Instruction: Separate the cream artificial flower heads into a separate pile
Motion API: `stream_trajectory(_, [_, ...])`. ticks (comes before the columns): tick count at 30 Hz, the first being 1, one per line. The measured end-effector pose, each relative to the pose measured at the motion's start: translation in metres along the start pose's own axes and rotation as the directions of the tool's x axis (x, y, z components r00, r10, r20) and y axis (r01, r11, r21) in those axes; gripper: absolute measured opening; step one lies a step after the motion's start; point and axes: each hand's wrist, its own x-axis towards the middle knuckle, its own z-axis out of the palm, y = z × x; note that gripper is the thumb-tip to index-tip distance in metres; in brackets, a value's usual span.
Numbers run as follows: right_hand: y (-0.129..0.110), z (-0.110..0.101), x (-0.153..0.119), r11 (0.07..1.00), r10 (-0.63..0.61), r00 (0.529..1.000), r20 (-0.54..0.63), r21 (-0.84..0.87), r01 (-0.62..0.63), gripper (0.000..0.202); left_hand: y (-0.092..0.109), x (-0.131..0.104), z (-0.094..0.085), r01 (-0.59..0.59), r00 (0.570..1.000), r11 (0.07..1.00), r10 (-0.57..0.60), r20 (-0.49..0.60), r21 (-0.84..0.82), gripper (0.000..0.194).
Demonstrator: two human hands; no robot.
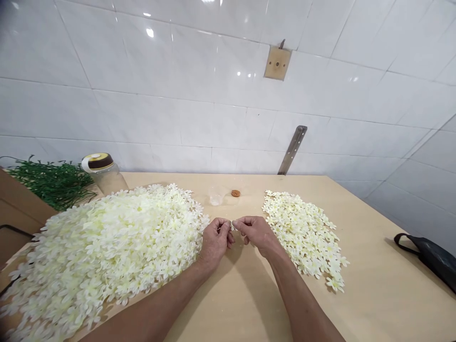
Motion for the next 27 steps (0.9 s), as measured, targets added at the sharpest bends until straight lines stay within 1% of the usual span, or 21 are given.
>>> stream_trajectory(4, [0.004,0.002,0.001,0.987,-0.050,0.995,-0.091,-0.159,0.035,0.034,0.001,0.000,0.001,0.013,1.000,1.000,-0.013,-0.017,-0.021,0.017])
stream_trajectory(8, [0.005,0.003,0.002,0.960,-0.105,0.982,-0.157,-0.273,0.059,0.041,0.002,-0.001,0.002,0.047,0.998,0.997,-0.049,-0.028,-0.061,0.019])
stream_trajectory(10, [0.006,0.005,0.001,0.956,-0.106,0.980,-0.166,-0.287,0.055,0.044,0.002,0.000,0.002,0.051,0.998,0.996,-0.053,-0.027,-0.066,0.020])
stream_trajectory(12, [0.006,0.008,0.001,0.960,-0.104,0.984,-0.146,-0.273,0.060,0.045,0.001,0.000,0.002,0.054,0.998,0.995,-0.056,-0.026,-0.078,0.021])
stream_trajectory(15, [0.005,0.012,0.000,0.975,-0.114,0.988,-0.100,-0.204,0.092,0.043,0.000,0.000,0.002,0.055,0.998,0.994,-0.058,-0.028,-0.100,0.022])
stream_trajectory(18, [0.001,0.014,-0.002,0.984,-0.146,0.988,-0.044,-0.106,0.141,0.039,0.000,0.001,0.002,0.057,0.998,0.992,-0.059,-0.019,-0.108,0.024])
stream_trajectory(19, [0.000,0.013,-0.003,0.983,-0.159,0.987,-0.037,-0.098,0.154,0.039,0.000,0.001,0.003,0.061,0.998,0.992,-0.063,-0.013,-0.113,0.025])
stream_trajectory(21, [-0.003,0.012,-0.004,0.976,-0.167,0.984,-0.058,-0.152,0.157,0.038,0.001,0.000,0.003,0.069,0.997,0.988,-0.071,-0.007,-0.136,0.026])
stream_trajectory(24, [-0.004,0.011,-0.005,0.954,-0.151,0.976,-0.154,-0.281,0.103,0.042,0.003,0.000,0.003,0.072,0.997,0.983,-0.074,-0.009,-0.171,0.027])
stream_trajectory(26, [-0.004,0.011,-0.005,0.946,-0.146,0.973,-0.181,-0.313,0.084,0.044,0.004,0.000,0.003,0.074,0.997,0.982,-0.076,-0.005,-0.175,0.028])
stream_trajectory(27, [-0.005,0.012,-0.005,0.946,-0.145,0.974,-0.174,-0.313,0.085,0.045,0.004,0.000,0.003,0.078,0.997,0.983,-0.079,0.001,-0.168,0.028])
